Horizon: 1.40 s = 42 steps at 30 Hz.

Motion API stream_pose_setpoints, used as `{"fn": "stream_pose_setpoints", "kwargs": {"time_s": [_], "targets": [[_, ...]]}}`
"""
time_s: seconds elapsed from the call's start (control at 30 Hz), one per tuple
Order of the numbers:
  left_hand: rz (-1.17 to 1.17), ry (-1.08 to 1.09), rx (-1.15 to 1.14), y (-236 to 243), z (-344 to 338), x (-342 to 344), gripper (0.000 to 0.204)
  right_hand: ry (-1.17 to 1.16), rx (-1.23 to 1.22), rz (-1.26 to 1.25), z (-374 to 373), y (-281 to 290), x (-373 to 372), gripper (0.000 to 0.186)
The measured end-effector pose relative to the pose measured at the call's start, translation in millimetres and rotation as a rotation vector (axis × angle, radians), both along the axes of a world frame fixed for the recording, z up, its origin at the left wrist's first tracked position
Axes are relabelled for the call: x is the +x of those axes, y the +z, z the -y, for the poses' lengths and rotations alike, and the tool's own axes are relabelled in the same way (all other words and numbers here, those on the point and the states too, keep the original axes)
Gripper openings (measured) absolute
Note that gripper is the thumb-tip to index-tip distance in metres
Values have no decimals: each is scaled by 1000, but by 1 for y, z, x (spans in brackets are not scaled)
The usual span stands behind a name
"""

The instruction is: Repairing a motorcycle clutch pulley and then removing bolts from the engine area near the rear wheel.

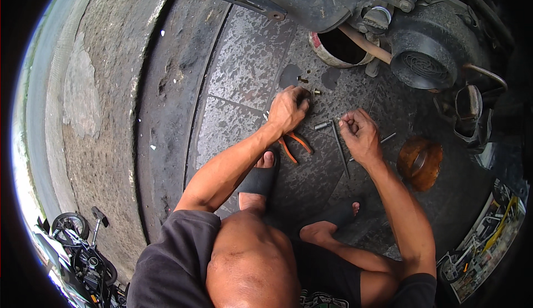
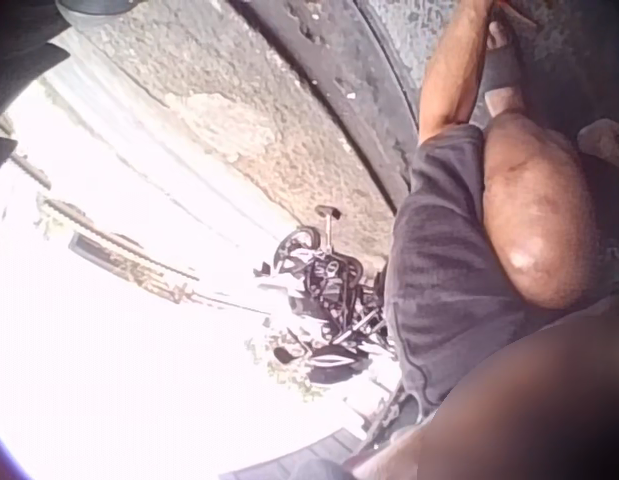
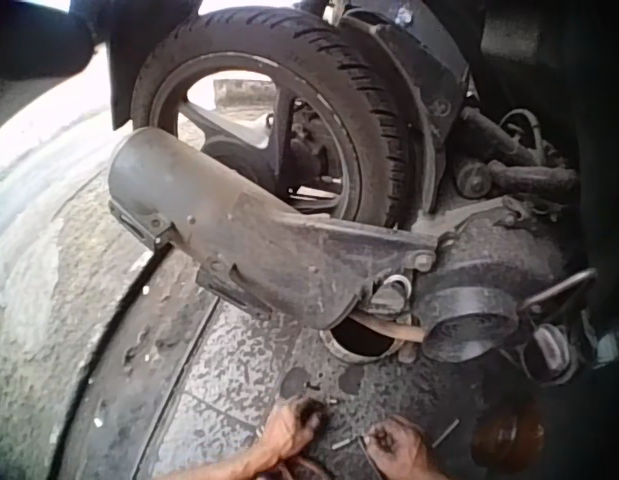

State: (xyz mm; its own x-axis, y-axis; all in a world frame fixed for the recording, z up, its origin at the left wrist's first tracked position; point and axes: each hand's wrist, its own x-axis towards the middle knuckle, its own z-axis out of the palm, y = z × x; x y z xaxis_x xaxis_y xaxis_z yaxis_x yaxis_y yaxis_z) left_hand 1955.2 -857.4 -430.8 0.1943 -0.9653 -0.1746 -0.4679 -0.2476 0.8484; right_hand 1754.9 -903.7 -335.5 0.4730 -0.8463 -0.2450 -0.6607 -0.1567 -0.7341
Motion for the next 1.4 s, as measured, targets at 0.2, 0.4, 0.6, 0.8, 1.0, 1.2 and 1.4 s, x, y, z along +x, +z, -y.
{"fn": "stream_pose_setpoints", "kwargs": {"time_s": [0.2, 0.4, 0.6, 0.8, 1.0, 1.2, 1.4], "targets": [[-209, -157, -134, 33, -18, -7, 28, 22, 36, 58, 2, 3, 3, 8], [-215, -207, -160, 51, -19, -14, 29, 78, 37, 75, -1, -2, 4, 8], [-162, -162, -192, 43, -20, -2, 12, 72, 103, 4, -4, 1, 2, 15], [691, 888, -117, -19, -38, 197, 52, 65, 121, -57, -8, -14, -21, 18], [866, 427, 486, -15, -64, 182, 71, 6, 108, -288, 0, -27, -76, 25], [887, 309, 274, -21, -90, 161, 45, 42, 57, -518, -7, -41, -77, 47], [788, 325, 85, -2, -59, 141, 32, 322, -7, -786, -15, -43, -75, 44]]}}
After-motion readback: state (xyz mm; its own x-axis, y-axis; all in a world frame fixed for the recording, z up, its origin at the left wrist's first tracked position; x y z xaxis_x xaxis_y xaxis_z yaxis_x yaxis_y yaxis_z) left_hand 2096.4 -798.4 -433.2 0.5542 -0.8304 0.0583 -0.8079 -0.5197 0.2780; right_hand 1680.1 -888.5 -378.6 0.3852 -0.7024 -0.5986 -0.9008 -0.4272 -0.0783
